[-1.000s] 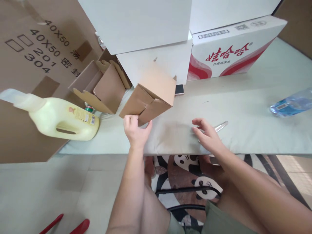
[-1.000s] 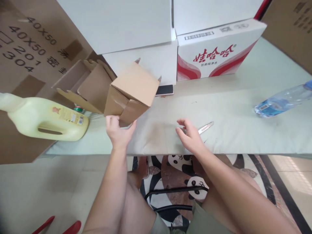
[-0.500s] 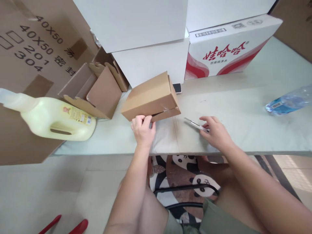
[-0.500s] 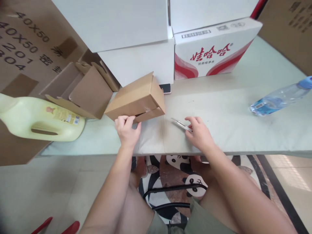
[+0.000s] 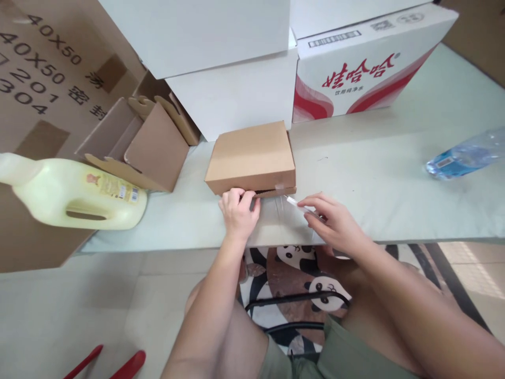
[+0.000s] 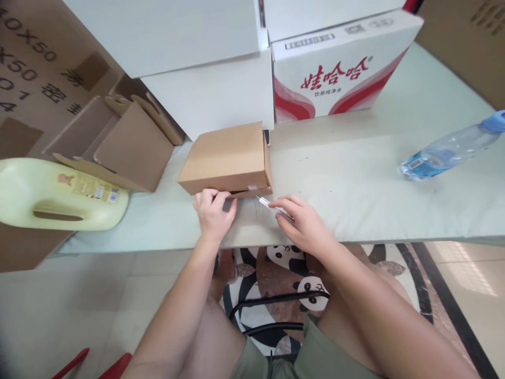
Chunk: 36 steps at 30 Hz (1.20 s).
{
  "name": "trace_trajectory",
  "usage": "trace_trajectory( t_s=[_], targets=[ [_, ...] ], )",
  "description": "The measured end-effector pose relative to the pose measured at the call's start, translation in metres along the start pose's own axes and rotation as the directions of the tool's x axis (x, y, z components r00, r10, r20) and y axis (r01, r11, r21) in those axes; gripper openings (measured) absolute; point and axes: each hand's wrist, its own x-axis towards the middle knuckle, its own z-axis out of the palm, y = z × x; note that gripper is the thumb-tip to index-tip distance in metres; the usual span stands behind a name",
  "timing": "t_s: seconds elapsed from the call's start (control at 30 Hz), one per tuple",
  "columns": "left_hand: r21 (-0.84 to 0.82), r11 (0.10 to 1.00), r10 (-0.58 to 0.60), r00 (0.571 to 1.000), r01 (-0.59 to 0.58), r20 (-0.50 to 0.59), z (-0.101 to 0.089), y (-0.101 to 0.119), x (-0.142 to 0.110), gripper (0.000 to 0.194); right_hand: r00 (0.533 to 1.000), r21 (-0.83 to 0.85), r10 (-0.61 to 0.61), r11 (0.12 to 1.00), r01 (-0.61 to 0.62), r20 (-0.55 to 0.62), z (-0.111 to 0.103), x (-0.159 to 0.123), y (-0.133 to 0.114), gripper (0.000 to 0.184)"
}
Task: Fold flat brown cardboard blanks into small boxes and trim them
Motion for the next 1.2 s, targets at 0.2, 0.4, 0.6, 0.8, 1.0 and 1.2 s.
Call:
trace_trajectory(
  t_s=[0.2,0.4,0.6,0.8,1.0,1.2],
  targets=[
    [0.115,0.989,0.103,0.994,-0.097,-0.04,0.006,0.0,-0.003,0.004,0.953,0.122,0.285,0.947,-0.297,0.107,-0.007,0.004,-0.008,0.036],
    [0.176,0.976,0.135,0.99,-0.126,-0.039,0.007,-0.004,-0.004,0.006,0.905,0.233,0.296,0.898,-0.372,0.305,-0.009,0.002,-0.016,0.027],
    [0.167,0.976,0.154,0.986,-0.142,-0.059,0.006,-0.005,-0.004,0.006,0.987,0.236,0.153,0.962,-0.14,-0.039,-0.009,0.003,-0.012,0.02],
    [0.166,0.968,0.208,0.972,-0.189,-0.107,0.007,-0.006,-0.004,0.005,0.93,0.574,0.283,0.812,-0.103,-0.234,-0.004,0.003,0.001,0.011],
    [0.157,0.969,0.209,0.972,-0.191,-0.104,0.01,-0.004,-0.005,0.004,0.877,0.78,0.334,0.623,0.069,-0.345,-0.003,0.012,0.001,0.023],
    [0.144,0.972,0.195,0.979,-0.184,-0.066,0.013,-0.001,-0.007,0.005,0.808,0.737,0.355,0.661,0.139,-0.471,-0.001,0.017,-0.001,0.025]
  ],
)
